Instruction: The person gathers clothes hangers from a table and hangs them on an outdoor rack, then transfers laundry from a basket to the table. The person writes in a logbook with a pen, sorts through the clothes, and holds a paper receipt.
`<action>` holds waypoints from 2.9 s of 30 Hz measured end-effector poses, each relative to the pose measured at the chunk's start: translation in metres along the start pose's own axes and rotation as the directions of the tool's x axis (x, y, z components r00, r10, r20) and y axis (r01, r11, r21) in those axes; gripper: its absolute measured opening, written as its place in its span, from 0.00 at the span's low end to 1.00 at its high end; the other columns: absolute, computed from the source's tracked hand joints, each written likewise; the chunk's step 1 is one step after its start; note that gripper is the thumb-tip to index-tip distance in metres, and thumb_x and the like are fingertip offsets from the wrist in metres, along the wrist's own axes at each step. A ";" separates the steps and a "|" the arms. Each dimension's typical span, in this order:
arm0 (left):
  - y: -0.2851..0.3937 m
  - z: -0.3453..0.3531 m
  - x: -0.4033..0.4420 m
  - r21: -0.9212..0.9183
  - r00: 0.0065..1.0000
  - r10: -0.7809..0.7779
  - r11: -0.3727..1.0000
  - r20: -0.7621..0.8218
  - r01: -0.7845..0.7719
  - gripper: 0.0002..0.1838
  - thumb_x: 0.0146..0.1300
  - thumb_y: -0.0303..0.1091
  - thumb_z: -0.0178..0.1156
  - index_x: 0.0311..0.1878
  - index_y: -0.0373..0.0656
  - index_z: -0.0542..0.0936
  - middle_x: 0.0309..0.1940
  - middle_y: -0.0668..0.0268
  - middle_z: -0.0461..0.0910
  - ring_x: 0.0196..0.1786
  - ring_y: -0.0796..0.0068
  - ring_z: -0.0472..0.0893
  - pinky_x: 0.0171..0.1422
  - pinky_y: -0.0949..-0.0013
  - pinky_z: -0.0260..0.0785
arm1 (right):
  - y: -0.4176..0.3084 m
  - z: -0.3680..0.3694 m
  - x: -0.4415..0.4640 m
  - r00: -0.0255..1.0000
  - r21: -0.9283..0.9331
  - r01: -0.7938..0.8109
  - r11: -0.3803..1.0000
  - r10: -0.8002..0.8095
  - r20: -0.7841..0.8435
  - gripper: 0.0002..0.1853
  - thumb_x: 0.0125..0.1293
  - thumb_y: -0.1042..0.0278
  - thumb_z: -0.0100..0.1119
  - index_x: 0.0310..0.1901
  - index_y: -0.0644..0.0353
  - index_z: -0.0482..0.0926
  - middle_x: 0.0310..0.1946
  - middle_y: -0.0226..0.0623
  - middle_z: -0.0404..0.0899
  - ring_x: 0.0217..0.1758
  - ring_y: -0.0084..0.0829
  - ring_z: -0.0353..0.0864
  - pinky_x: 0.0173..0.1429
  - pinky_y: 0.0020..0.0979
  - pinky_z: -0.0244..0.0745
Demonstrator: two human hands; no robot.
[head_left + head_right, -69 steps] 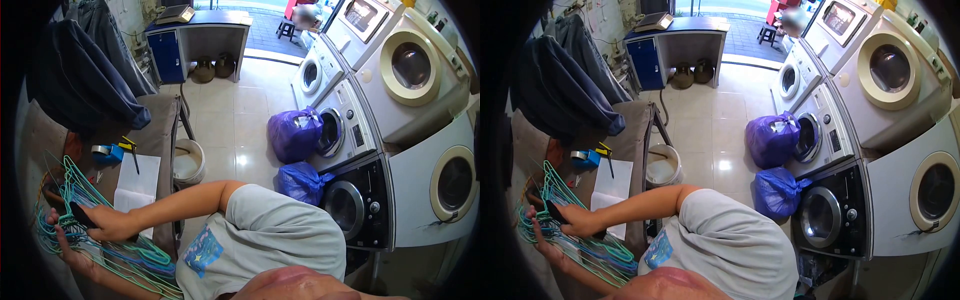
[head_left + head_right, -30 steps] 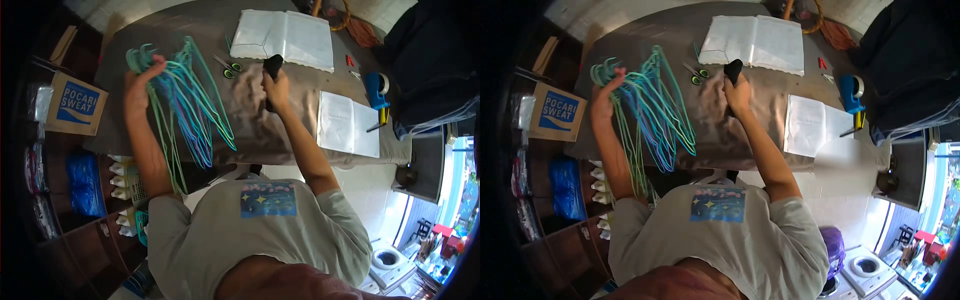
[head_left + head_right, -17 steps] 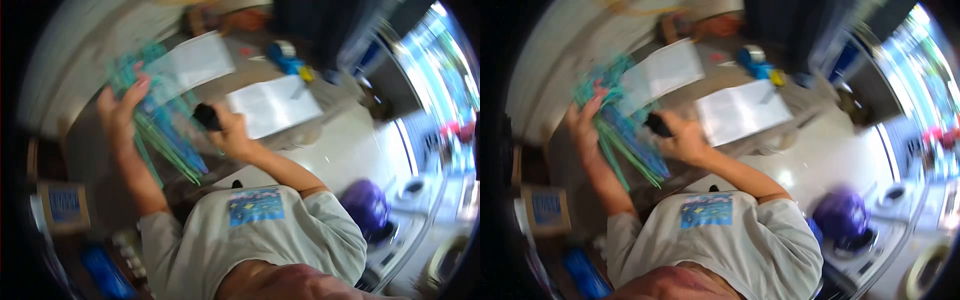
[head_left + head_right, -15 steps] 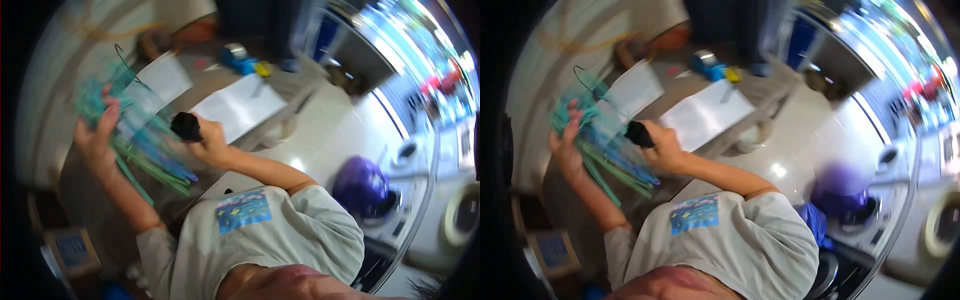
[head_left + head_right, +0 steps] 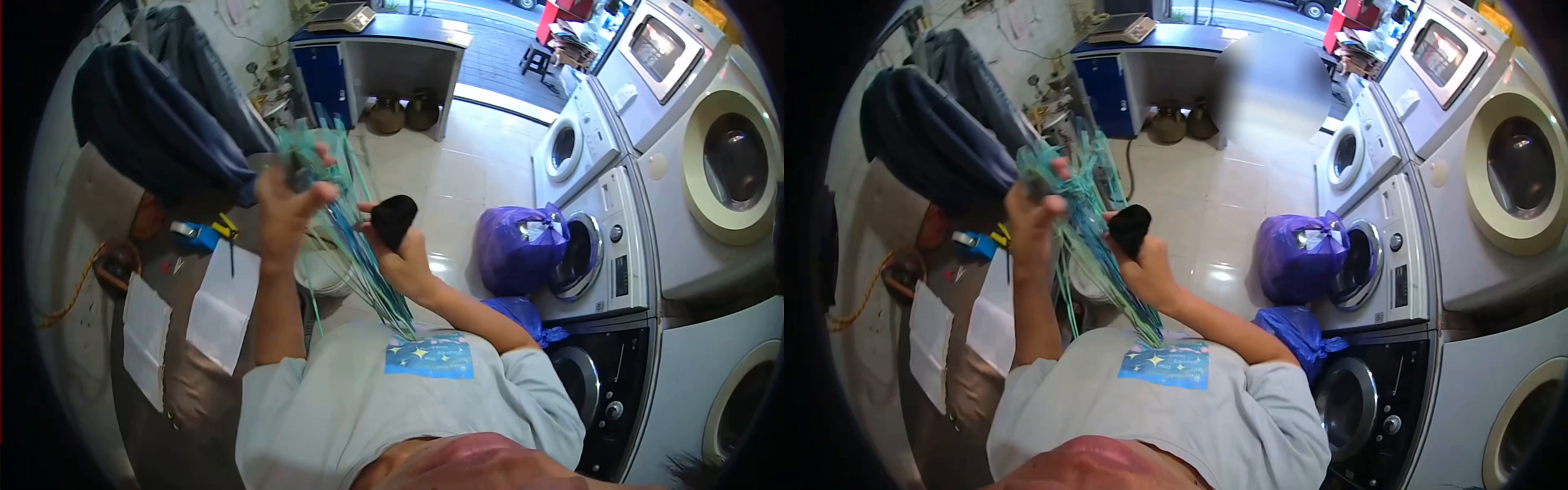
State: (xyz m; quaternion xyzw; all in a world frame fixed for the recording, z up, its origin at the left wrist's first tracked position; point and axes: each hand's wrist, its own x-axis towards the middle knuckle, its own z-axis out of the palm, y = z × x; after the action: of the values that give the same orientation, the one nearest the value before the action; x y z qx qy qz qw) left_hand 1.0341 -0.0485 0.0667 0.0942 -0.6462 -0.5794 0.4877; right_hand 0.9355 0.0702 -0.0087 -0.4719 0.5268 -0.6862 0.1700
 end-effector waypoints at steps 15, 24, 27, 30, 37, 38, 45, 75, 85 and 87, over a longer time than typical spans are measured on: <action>-0.203 0.187 0.201 0.168 0.999 -0.030 0.985 0.015 0.027 0.20 0.41 0.45 0.73 0.19 0.38 0.76 0.10 0.70 0.70 0.16 0.84 0.66 0.27 0.80 0.64 | 0.114 -0.154 0.145 0.859 0.237 -0.165 0.957 0.258 -0.442 0.11 0.65 0.67 0.52 0.46 0.62 0.73 0.29 0.27 0.76 0.14 0.10 0.61 0.18 0.17 0.54; -0.293 0.248 0.385 0.119 0.969 0.035 0.991 0.243 -0.066 0.13 0.52 0.38 0.65 0.23 0.37 0.78 0.14 0.67 0.74 0.20 0.75 0.70 0.38 0.70 0.65 | 0.176 -0.270 0.310 0.841 -0.435 -0.070 0.898 -0.181 -0.510 0.14 0.53 0.84 0.53 0.44 0.67 0.76 0.36 0.39 0.80 0.29 0.29 0.78 0.33 0.26 0.73; -0.320 0.279 0.423 0.059 0.923 -0.091 0.995 0.374 0.074 0.10 0.55 0.35 0.65 0.28 0.37 0.79 0.21 0.71 0.78 0.28 0.88 0.73 0.30 0.80 0.65 | 0.188 -0.304 0.340 0.838 -0.528 -0.138 0.838 -0.186 -0.514 0.22 0.48 0.87 0.53 0.49 0.65 0.74 0.39 0.45 0.79 0.37 0.36 0.81 0.43 0.28 0.73; -0.348 0.319 0.452 -0.099 0.830 -0.123 0.973 0.544 0.209 0.10 0.54 0.36 0.65 0.32 0.40 0.78 0.25 0.74 0.76 0.30 0.87 0.72 0.36 0.82 0.64 | 0.218 -0.331 0.366 0.895 -0.704 -0.057 0.708 -0.276 -0.351 0.31 0.47 0.85 0.54 0.58 0.62 0.67 0.42 0.54 0.76 0.42 0.49 0.78 0.42 0.32 0.74; -0.448 0.441 0.518 -0.198 0.883 -0.228 0.923 0.410 0.330 0.10 0.50 0.36 0.68 0.26 0.40 0.78 0.19 0.75 0.75 0.22 0.90 0.69 0.27 0.83 0.60 | 0.268 -0.444 0.420 0.894 -0.723 -0.326 0.609 -0.051 -0.446 0.31 0.48 0.86 0.52 0.59 0.62 0.67 0.42 0.53 0.77 0.40 0.44 0.80 0.43 0.29 0.74; -0.457 0.458 0.531 -0.188 0.880 -0.231 0.925 0.416 0.331 0.11 0.50 0.36 0.69 0.23 0.41 0.77 0.17 0.77 0.72 0.20 0.91 0.66 0.23 0.82 0.55 | 0.279 -0.465 0.428 0.890 -0.721 -0.332 0.608 -0.051 -0.453 0.31 0.48 0.86 0.52 0.59 0.62 0.67 0.42 0.53 0.77 0.40 0.44 0.80 0.43 0.29 0.74; -0.507 0.571 0.643 -0.001 0.666 -0.223 0.948 0.712 0.319 0.09 0.49 0.31 0.67 0.29 0.37 0.79 0.23 0.71 0.77 0.27 0.86 0.74 0.32 0.80 0.63 | 0.305 -0.619 0.513 0.875 -0.693 -0.359 0.625 -0.034 -0.484 0.30 0.46 0.87 0.52 0.57 0.61 0.69 0.42 0.51 0.77 0.40 0.42 0.81 0.44 0.28 0.73; -0.804 0.982 0.919 -0.313 0.793 -0.048 0.903 0.607 0.295 0.12 0.60 0.33 0.56 0.24 0.36 0.75 0.17 0.71 0.71 0.21 0.86 0.68 0.26 0.80 0.57 | 0.191 -1.109 0.848 0.137 -0.491 -0.863 0.119 -0.880 -0.454 0.19 0.48 0.54 0.65 0.33 0.64 0.79 0.26 0.54 0.78 0.35 0.52 0.78 0.40 0.42 0.72; -0.823 1.032 0.928 -0.209 0.783 -0.016 0.960 0.622 0.185 0.14 0.58 0.36 0.58 0.23 0.34 0.76 0.15 0.71 0.72 0.19 0.85 0.67 0.22 0.76 0.56 | 0.203 -1.048 0.836 0.230 -0.728 -0.622 0.288 -0.821 -0.522 0.16 0.43 0.60 0.73 0.29 0.62 0.81 0.20 0.29 0.79 0.25 0.17 0.74 0.33 0.23 0.69; -0.819 1.045 0.924 -0.267 0.782 -0.024 0.933 0.623 0.241 0.15 0.58 0.37 0.58 0.22 0.34 0.76 0.14 0.71 0.72 0.18 0.85 0.66 0.22 0.76 0.56 | 0.207 -1.012 0.832 0.225 -0.634 -0.733 0.247 -0.792 -0.568 0.14 0.47 0.60 0.71 0.29 0.63 0.81 0.20 0.24 0.78 0.25 0.15 0.72 0.33 0.20 0.68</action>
State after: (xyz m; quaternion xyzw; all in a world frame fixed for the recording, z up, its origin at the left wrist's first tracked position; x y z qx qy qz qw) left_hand -0.5696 -0.2516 0.0135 -0.1352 -0.6530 -0.7122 0.2192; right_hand -0.3690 -0.0482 0.1990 0.0768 0.7684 -0.3096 -0.5548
